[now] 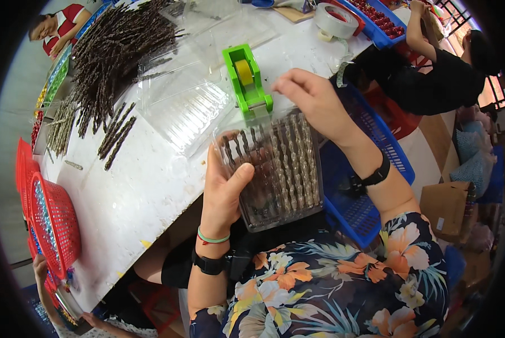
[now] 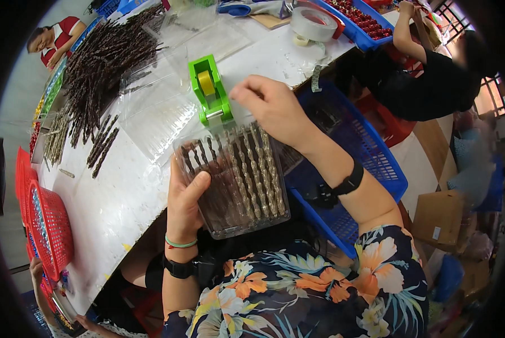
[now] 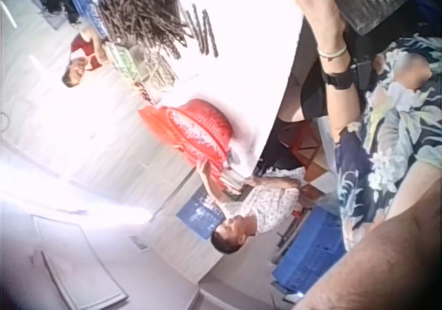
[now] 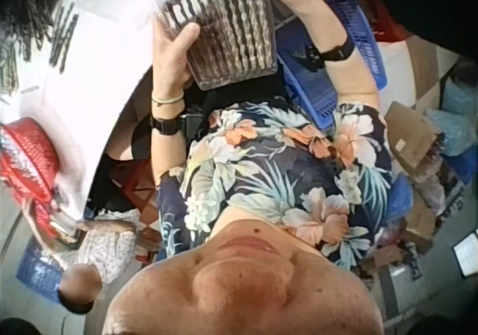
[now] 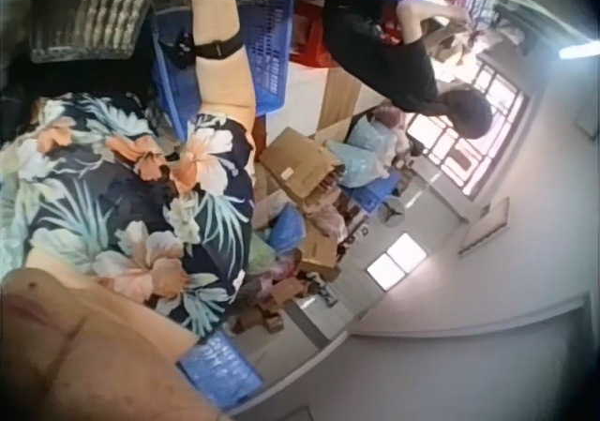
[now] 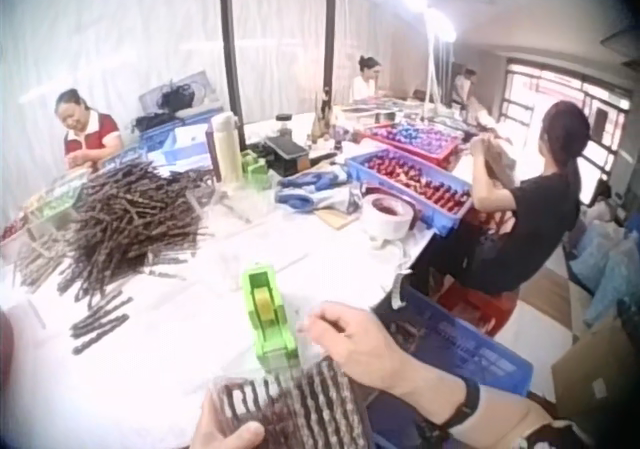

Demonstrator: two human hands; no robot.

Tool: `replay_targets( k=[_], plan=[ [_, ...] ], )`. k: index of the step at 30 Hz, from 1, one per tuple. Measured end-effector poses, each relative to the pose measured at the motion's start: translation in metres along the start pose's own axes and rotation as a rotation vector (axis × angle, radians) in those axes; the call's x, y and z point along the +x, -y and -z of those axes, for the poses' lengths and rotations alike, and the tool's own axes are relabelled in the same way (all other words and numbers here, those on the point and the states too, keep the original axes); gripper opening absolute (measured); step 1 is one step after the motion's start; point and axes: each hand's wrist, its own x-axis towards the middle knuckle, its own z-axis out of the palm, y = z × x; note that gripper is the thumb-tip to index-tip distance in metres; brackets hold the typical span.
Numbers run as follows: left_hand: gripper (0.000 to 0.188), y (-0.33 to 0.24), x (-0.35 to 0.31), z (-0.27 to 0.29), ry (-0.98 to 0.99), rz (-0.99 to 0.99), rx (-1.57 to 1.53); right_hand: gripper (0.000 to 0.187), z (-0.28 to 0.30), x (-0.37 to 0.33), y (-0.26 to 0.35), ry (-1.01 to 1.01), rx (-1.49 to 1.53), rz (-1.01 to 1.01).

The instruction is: The person places glittery sticks into a clear plastic tray, seals it with tape, and places it in a blue basket. They then pick up a needle and thread, attempting to tie a knot. The person continues to handle the sticks and thread throughout the clip.

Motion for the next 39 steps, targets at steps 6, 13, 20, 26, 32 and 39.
replay_targets(
  k=[6,13,20,26,32,39],
  plan=[
    [0.069,0.022,-0.01,0.017,0.013,-0.042,0.091,0.026,-0.011,0.015,0.005,0.165,-0.084,-0.013],
    [0.065,0.027,-0.008,0.022,0.06,-0.069,0.077,0.031,-0.002,0.017,0.005,0.33,0.064,-0.054],
    [0.062,0.042,-0.023,0.025,0.101,-0.118,0.155,0.033,0.0,0.016,0.007,0.372,-0.022,-0.031],
    [0.061,0.051,-0.029,0.033,0.074,-0.115,0.133,0.025,-0.005,0.003,0.015,0.31,0.01,-0.133],
    [0.061,0.055,-0.027,0.035,0.048,-0.115,0.156,0.023,-0.021,-0.025,0.018,-0.029,-0.229,0.063],
    [0.059,0.057,-0.022,0.04,0.063,-0.136,0.19,0.024,-0.024,-0.037,0.014,0.003,-0.139,-0.214]
  ],
)
